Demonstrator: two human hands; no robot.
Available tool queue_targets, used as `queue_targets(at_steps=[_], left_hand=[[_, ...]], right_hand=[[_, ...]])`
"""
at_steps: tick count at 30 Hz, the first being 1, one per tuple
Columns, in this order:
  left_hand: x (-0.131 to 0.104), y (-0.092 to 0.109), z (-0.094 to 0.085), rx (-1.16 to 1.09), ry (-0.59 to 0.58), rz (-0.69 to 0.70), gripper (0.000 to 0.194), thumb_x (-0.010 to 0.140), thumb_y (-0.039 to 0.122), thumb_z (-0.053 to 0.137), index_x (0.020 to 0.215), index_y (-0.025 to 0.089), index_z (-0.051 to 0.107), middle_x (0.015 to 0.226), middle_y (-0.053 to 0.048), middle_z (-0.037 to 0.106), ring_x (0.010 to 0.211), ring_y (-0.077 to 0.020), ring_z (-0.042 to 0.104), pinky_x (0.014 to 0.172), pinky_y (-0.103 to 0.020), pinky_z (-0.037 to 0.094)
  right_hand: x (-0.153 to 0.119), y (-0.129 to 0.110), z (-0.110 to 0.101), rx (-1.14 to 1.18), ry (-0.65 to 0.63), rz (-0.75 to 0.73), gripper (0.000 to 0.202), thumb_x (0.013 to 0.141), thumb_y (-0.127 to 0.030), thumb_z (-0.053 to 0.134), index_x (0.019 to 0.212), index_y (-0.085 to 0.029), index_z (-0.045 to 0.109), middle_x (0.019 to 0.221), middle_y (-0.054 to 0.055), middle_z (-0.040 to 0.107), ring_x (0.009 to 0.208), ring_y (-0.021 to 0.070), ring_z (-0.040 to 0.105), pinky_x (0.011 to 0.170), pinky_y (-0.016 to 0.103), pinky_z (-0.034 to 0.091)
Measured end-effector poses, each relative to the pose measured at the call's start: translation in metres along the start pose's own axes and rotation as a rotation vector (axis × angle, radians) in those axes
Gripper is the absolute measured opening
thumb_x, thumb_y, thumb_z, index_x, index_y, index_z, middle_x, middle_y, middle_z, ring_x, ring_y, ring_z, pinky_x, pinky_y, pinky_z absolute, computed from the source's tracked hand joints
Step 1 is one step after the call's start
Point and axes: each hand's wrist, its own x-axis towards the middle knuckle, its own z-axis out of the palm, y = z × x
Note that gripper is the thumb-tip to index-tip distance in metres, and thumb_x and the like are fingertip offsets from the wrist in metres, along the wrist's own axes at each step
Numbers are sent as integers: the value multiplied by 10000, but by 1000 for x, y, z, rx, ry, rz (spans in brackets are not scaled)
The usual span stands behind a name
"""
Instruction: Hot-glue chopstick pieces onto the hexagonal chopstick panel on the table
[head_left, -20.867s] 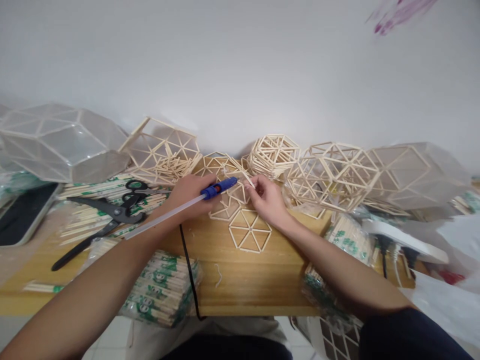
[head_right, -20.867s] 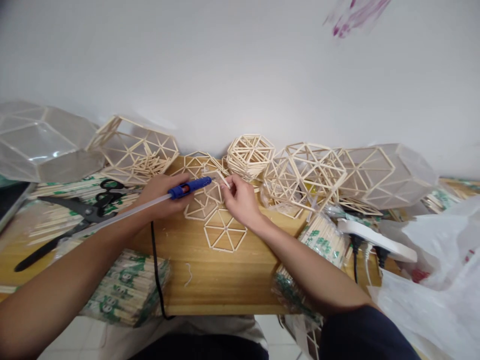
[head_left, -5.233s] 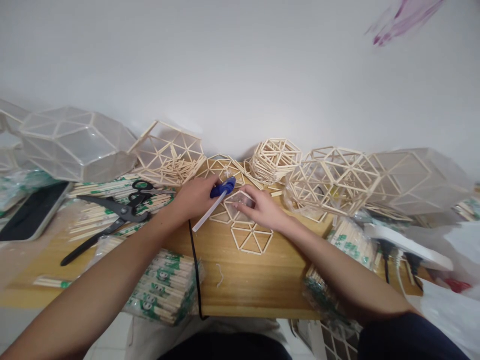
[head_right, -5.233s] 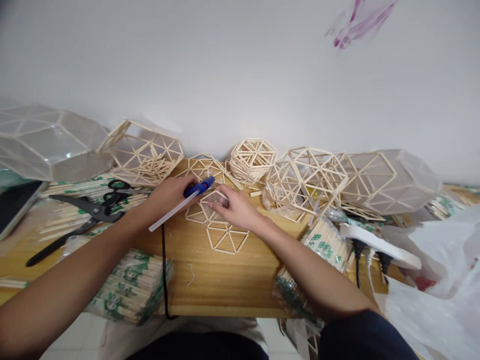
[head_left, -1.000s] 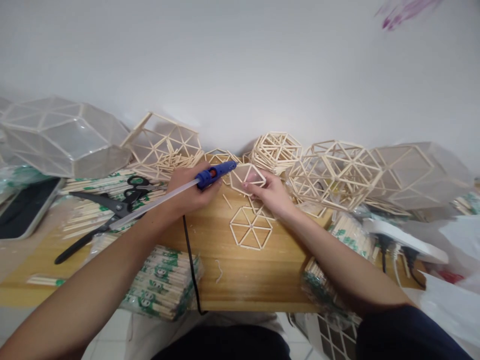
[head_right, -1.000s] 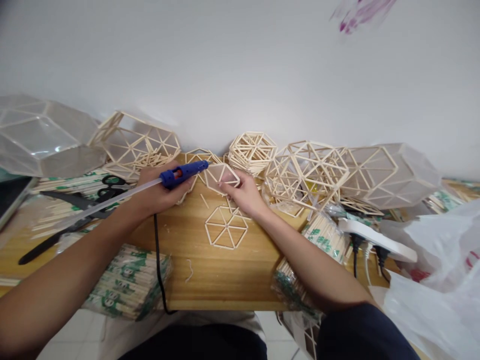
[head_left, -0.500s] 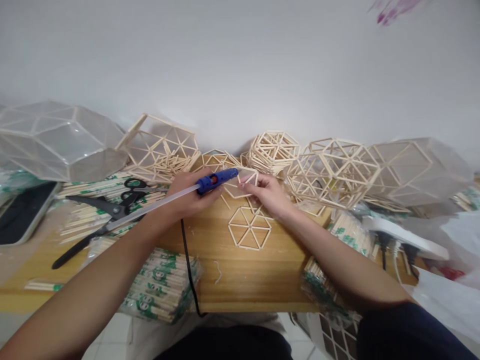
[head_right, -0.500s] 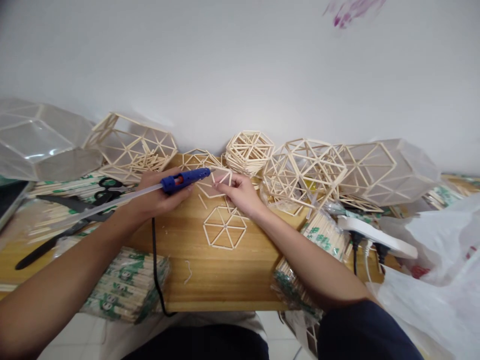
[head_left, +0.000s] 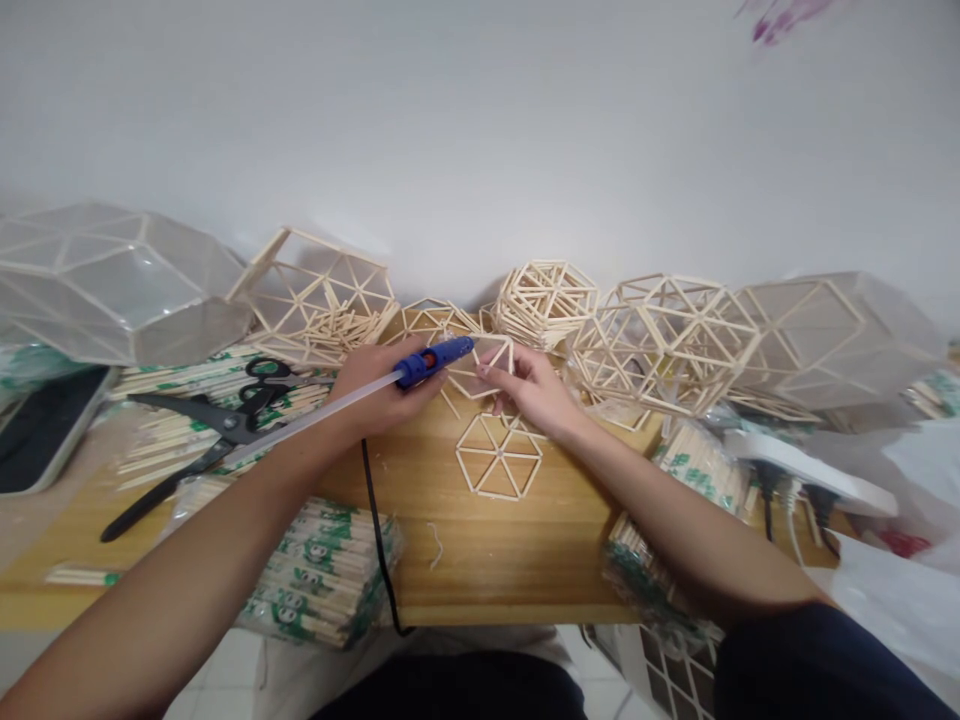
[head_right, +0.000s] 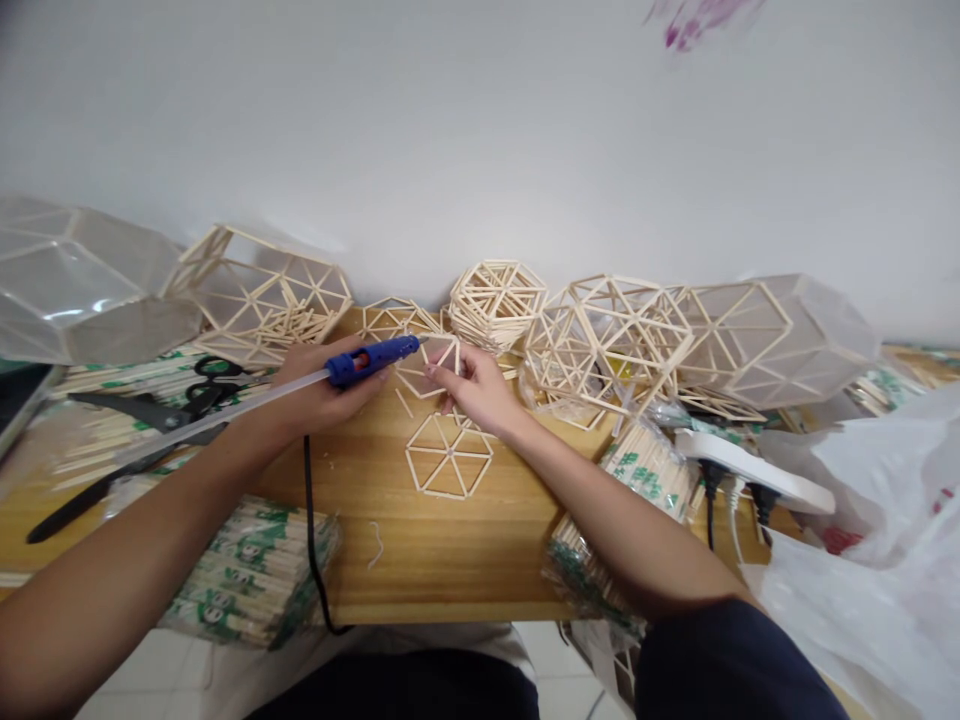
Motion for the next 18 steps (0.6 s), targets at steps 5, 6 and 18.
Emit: queue_targets(at_steps=[5,6,18], left_hand=[[-1,-5,3,-67,33,97,330,1036,571,712,981,258,801,696,7,696,598,-172,598,645,-333,440],[-2,-6,4,-76,27,115,332,1045,567,714,996,254,811,709,7,708,600,-170,600,644,-330,440],[-2,-7,1,-115,-20,234,282,1078,505,714,1043,245,817,756,22,732,620,-146,595,650,-305,446]], right_hand=[[2,2,2,32,-45,-1,377,832,-504,961,985,-251,728,791,-21,750,586,161,690,494,291,592],[2,2,3,43,-54,2,384,820,-498,969,988,-255,725,794,-24,750,592,162,692,490,287,592],[2,5,4,17,-124,-14,348,835,-475,947,973,-251,719,814,-39,734,599,145,670,505,275,602]])
